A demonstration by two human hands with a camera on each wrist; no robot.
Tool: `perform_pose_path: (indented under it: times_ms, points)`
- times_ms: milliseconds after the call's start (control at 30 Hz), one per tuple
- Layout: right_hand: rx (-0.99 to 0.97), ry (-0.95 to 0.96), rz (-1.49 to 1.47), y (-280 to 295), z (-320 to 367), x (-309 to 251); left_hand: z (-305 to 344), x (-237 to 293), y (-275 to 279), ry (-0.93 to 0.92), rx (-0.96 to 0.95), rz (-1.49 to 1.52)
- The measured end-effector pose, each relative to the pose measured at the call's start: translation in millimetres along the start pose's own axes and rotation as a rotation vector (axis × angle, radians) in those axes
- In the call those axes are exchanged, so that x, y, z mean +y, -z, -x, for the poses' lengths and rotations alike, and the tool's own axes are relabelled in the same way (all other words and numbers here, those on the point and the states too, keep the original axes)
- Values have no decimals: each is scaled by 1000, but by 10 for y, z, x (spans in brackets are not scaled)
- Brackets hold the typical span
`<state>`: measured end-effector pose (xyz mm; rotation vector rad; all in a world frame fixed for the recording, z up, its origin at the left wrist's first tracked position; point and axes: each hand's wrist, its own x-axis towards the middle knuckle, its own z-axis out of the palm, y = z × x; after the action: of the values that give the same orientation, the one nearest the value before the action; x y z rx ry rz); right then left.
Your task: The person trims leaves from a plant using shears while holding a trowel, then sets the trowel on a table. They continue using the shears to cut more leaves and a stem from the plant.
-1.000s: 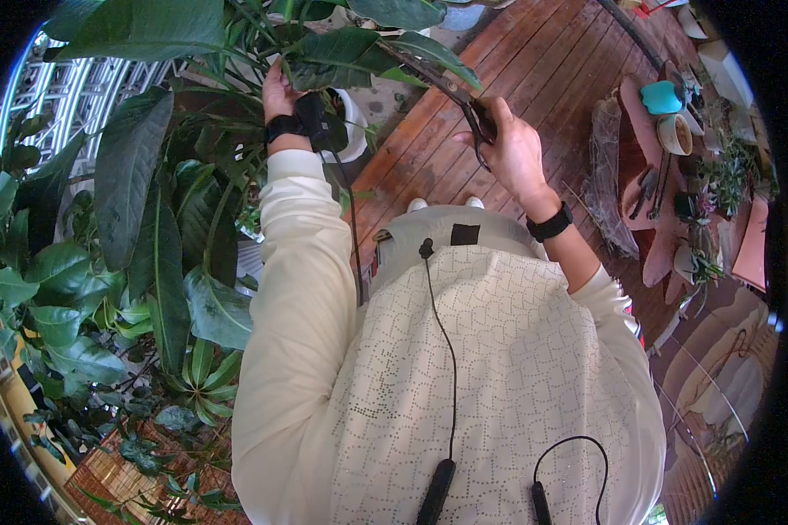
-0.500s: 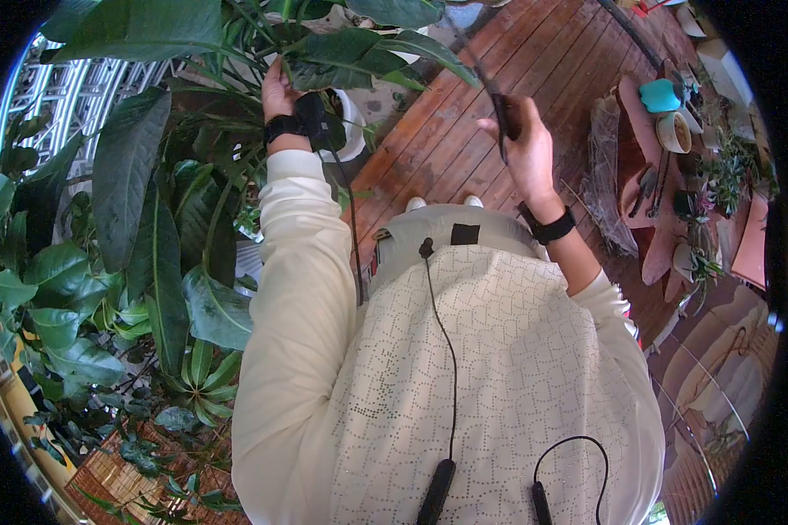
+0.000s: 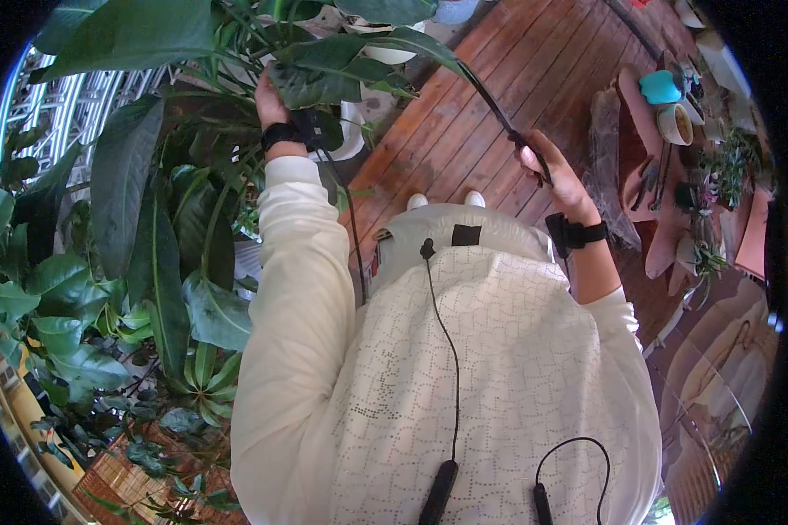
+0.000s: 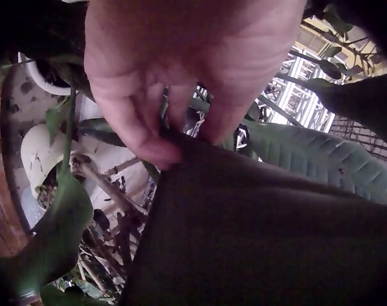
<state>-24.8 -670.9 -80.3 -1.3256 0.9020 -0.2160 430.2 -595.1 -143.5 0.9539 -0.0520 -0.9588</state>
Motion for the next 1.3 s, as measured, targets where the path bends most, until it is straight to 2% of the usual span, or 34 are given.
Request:
perform_pose_path:
  times_ms: [33, 100, 200, 233, 300, 367, 500, 567, 667, 700, 733, 767, 800, 867, 1000, 1067, 1133, 1167, 1200, 1233, 1300]
  points:
    - [2, -3, -2, -35, 20, -26, 78, 15, -88, 15, 41, 24]
    - [77, 139, 120, -118, 25, -77, 74, 4, -94, 30, 80, 49]
    - [65, 156, 66, -184, 32, -35, -48, -43, 45, 34, 36, 23]
    - [42, 220, 88, -202, 36, -37, -77, -67, 60, 5, 92, -54]
    - [12, 192, 61, -246, 75, -70, -179, -131, 155, -23, 144, -130]
    - [-11, 165, 49, -305, 92, -122, -294, -193, 281, -56, 3, -195]
    - [82, 206, 95, -369, 45, -101, -188, -215, 175, -26, -36, -114]
    - [93, 158, 70, -382, 58, -134, -60, -215, 61, -115, 8, -161]
    - [107, 107, 45, -389, 73, -128, -70, -198, 10, -19, 81, -122]
    - [113, 106, 46, -394, 78, -124, -217, -192, 182, -18, 79, -125]
    - [117, 106, 42, -404, 86, -132, -475, -197, 505, 304, -420, 223]
    - [109, 108, 33, -417, 99, -146, -475, -154, 500, 625, -915, 578]
    - [103, 111, 25, -426, 108, -154, -462, -199, 478, 631, -917, 576]
    - [109, 113, 27, -427, 102, -146, -413, -334, 417, 16, -69, -49]
    - [133, 132, -13, -418, 96, -146, -368, -263, 352, 50, -79, -61]
    - [145, 140, -36, -403, 80, -102, -150, -233, 117, -63, 97, -199]
    - [149, 152, -61, -377, 75, -89, -125, -142, 83, -73, 130, -232]
    - [147, 125, -60, -356, 84, -105, -250, -135, 170, 26, 119, -260]
    - [146, 98, -59, -345, 93, -127, -150, -24, 27, 127, 108, -287]
    - [151, 60, -63, -340, 108, -153, 37, 36, -72, 90, 165, -395]
    - [147, 57, -65, -308, 76, -111, -50, 66, -10, 120, 185, -402]
